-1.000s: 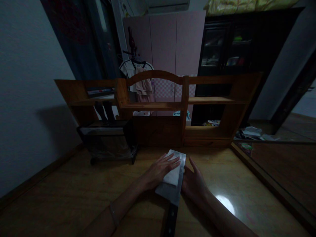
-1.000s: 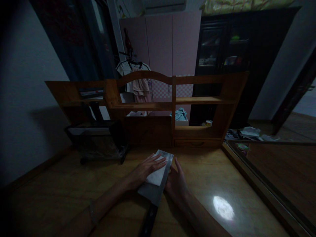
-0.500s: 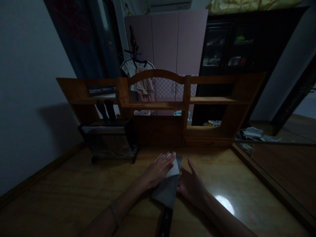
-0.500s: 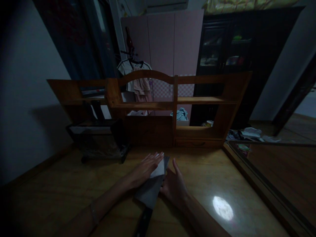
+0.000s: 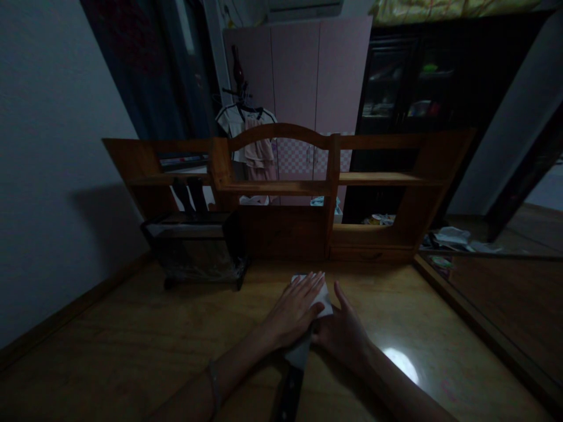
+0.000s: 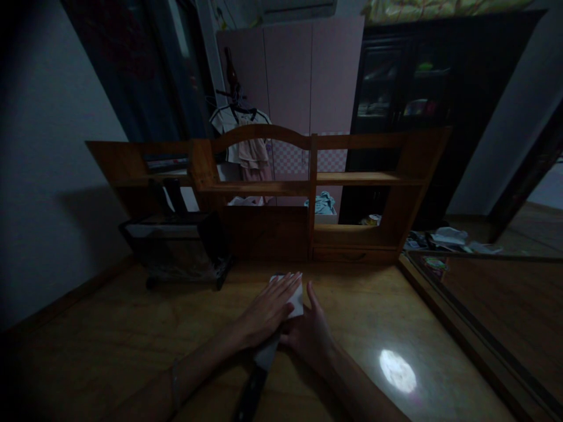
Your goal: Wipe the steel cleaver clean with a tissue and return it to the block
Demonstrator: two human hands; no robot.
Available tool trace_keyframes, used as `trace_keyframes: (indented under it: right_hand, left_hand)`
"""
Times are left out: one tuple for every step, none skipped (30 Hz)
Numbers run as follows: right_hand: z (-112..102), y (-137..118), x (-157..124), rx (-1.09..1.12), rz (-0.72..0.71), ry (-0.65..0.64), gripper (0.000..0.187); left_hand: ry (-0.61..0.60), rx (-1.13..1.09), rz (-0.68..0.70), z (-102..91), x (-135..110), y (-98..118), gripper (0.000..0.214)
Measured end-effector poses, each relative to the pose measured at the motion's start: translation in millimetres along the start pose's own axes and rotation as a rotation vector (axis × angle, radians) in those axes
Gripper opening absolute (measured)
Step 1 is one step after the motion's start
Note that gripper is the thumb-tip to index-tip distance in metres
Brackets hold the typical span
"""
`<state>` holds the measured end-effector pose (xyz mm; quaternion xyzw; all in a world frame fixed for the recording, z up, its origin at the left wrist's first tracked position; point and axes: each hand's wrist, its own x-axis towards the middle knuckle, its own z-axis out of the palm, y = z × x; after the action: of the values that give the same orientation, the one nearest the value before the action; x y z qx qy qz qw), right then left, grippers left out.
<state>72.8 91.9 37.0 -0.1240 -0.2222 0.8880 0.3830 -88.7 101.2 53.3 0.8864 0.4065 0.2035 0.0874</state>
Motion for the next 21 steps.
trace_keyframes:
  right_hand:
    - [2,0,0,0.015,0.022,-0.008,0.054]
    - [4,0,0,0.029,0.043,-0.017,0.058]
    - [6,0,-1,0.039,0.057,-0.025,0.061]
    - [8,-1,-1,0.048,0.061,-0.032,0.062]
    - [10,-1,-2,0.055,0.060,-0.037,0.062]
    - [11,-2,-2,0.058,0.055,-0.040,0.061]
    - [11,-2,-2,0.060,0.045,-0.038,0.058]
    - [11,-2,-2,0.062,0.032,-0.035,0.055]
    - [10,-3,-2,0.065,0.019,-0.031,0.052]
    - [9,-3,-1,0.069,0.008,-0.027,0.050]
    - [8,-4,-1,0.074,0.001,-0.024,0.050]
    - [7,-4,0,0.075,-0.003,-0.021,0.049]
    - [6,-5,0,0.073,-0.003,-0.017,0.050]
    - [6,-6,0,0.067,0.000,-0.013,0.050]
    - [6,-6,0,0.062,0.002,-0.010,0.050]
    - [7,-7,0,0.061,0.000,-0.007,0.050]
    - [7,-8,-1,0.064,-0.006,-0.004,0.049]
    - [7,-8,-2,0.070,-0.015,-0.003,0.049]
    - [7,-9,-2,0.080,-0.028,-0.004,0.048]
    - [8,-10,-3,0.090,-0.042,-0.003,0.048]
    - [8,-11,-4,0.101,-0.054,-0.002,0.048]
  left_hand:
    - [0.008,0.003,-0.005,0.0,0,-1,0.057]
    - [0.015,0.007,-0.009,0.0,1,-2,0.056]
    - [0.020,0.011,-0.013,-0.1,1,-4,0.055]
    - [0.025,0.014,-0.019,-0.1,1,-5,0.054]
    - [0.034,0.018,-0.029,0.0,1,-6,0.054]
    - [0.044,0.024,-0.042,0.3,1,-8,0.053]
    - [0.054,0.030,-0.055,0.7,1,-9,0.053]
    - [0.066,0.040,-0.070,1.5,1,-10,0.054]
    - [0.080,0.050,-0.085,2.4,0,-12,0.054]
    - [0.096,0.061,-0.100,3.6,0,-13,0.054]
    - [0.110,0.070,-0.114,4.9,0,-15,0.055]
    - [0.125,0.075,-0.129,6.2,0,-16,0.055]
    - [0.142,0.077,-0.143,7.4,0,-18,0.056]
    - [0.155,0.076,-0.152,8.4,0,-19,0.056]
    - [0.164,0.072,-0.153,9.0,0,-20,0.057]
    - [0.169,0.068,-0.149,9.2,0,-20,0.057]
    - [0.170,0.063,-0.141,9.0,1,-20,0.057]
    - [0.163,0.055,-0.129,8.5,1,-19,0.057]
    - [0.149,0.045,-0.115,7.7,1,-18,0.056]
    - [0.129,0.032,-0.101,6.8,1,-16,0.055]
    - [0.108,0.015,-0.089,5.7,1,-13,0.055]
